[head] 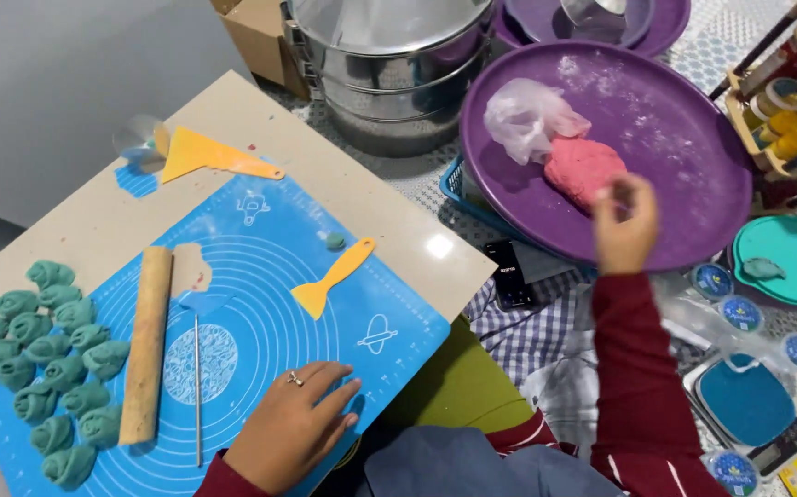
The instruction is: Shaping green dough into decorative rose shapes using a rolling pin and cutting tools on a silicone mat.
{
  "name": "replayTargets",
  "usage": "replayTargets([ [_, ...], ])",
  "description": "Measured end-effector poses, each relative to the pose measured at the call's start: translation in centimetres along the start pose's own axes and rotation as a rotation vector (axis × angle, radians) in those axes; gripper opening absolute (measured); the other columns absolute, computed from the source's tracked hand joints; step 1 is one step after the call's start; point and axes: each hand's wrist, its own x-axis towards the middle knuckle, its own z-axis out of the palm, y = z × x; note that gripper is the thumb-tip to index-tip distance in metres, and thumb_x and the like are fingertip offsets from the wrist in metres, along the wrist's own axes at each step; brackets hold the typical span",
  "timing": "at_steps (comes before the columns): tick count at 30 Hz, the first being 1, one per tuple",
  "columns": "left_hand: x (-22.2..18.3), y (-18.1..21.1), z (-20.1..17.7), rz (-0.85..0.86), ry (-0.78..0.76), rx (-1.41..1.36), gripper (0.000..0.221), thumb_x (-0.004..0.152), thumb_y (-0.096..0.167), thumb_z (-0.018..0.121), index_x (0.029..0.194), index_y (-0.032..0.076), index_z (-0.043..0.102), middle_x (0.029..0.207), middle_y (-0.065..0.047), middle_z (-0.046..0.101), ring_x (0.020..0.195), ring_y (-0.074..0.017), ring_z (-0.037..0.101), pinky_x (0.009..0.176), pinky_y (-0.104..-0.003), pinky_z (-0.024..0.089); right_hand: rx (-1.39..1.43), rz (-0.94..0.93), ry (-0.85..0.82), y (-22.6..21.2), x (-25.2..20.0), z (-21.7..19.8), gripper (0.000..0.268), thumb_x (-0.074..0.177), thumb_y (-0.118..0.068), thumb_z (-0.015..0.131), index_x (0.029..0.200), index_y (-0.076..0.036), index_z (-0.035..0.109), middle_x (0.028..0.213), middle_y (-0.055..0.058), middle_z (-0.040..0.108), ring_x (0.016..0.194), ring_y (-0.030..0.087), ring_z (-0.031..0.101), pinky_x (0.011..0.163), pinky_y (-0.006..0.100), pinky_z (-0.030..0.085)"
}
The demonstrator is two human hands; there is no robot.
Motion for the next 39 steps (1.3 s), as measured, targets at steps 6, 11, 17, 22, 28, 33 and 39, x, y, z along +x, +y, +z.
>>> replayTargets([
  [6,6.0,1.5,-0.9,0.074,0.115,0.018,0.030,0.097,0.025,0.064,0.123,0.009,0.065,0.128,-0.016,0.063,0.113,-0.0351,0.061,0.079,-0.051,0.052,-0.321,0.484,-0.262,10.6,4.9,-2.8,0.102,0.083,-0.052,0.077,0.155,-0.006,0.023,0.156,0.027,0.021,0.147,0.040,0.025,0.120,0.050,0.023],
  [11,12.9,2.2,-0.6,0.161,0.165,0.013,0.028,0.098,0.025,0.065,0.120,0.008,0.064,0.122,-0.015,0.065,0.105,-0.0353,0.063,0.076,-0.049,0.051,-0.419,0.738,-0.535,10.3,7.4,0.4,0.131,0.061,-0.056,0.082,0.163,-0.021,0.008,0.166,0.020,-0.010,0.156,0.039,0.002,0.126,0.054,0.015],
  [17,24.6,0.4,2.7,0.141,0.192,0.031,0.030,0.099,0.034,0.058,0.116,0.012,0.070,0.122,-0.013,0.064,0.118,-0.0394,0.062,0.088,-0.051,0.051,-0.457,0.646,-0.627,13.7,8.7,2.4,0.140,0.056,-0.050,0.094,0.166,-0.020,0.012,0.167,0.028,0.002,0.153,0.050,0.015,0.126,0.056,0.020],
  [22,36.8,-1.5,6.2,0.101,0.264,0.072,0.034,0.097,0.041,0.059,0.111,0.013,0.073,0.132,-0.015,0.059,0.128,-0.0421,0.055,0.092,-0.054,0.049,-0.382,0.651,-0.535,26.8,9.3,5.1,0.138,0.065,-0.083,0.077,0.165,-0.015,0.009,0.166,0.028,0.016,0.155,0.039,0.017,0.125,0.050,0.020],
  [28,47.3,-1.4,9.5,-0.224,-0.113,0.068,0.043,0.095,0.048,0.062,0.126,0.021,0.072,0.155,-0.014,0.036,0.146,-0.0467,0.035,0.108,-0.055,0.042,-0.476,0.796,-0.505,28.2,9.4,4.8,0.133,0.069,-0.095,0.065,0.163,-0.015,0.016,0.157,0.024,0.041,0.145,0.036,0.041,0.117,0.050,0.035],
  [33,48.3,-1.5,9.0,-0.216,-0.200,0.045,0.040,0.099,0.037,0.062,0.132,0.016,0.070,0.170,-0.016,0.009,0.149,-0.0497,0.029,0.110,-0.055,0.041,-0.386,0.825,-0.431,27.3,9.6,4.1,0.129,0.069,-0.074,0.085,0.160,-0.006,0.025,0.156,0.025,0.041,0.145,0.037,0.040,0.119,0.049,0.033],
  [39,49.3,-6.7,12.1,-0.298,-0.241,0.044,0.043,0.096,0.038,0.065,0.133,0.016,0.068,0.168,-0.011,0.013,0.146,-0.0445,0.036,0.111,-0.059,0.042,-0.354,0.845,-0.489,22.2,9.8,4.0,0.110,0.063,-0.068,0.091,0.141,0.000,0.055,0.140,0.025,0.058,0.134,0.038,0.052,0.110,0.049,0.043],
])
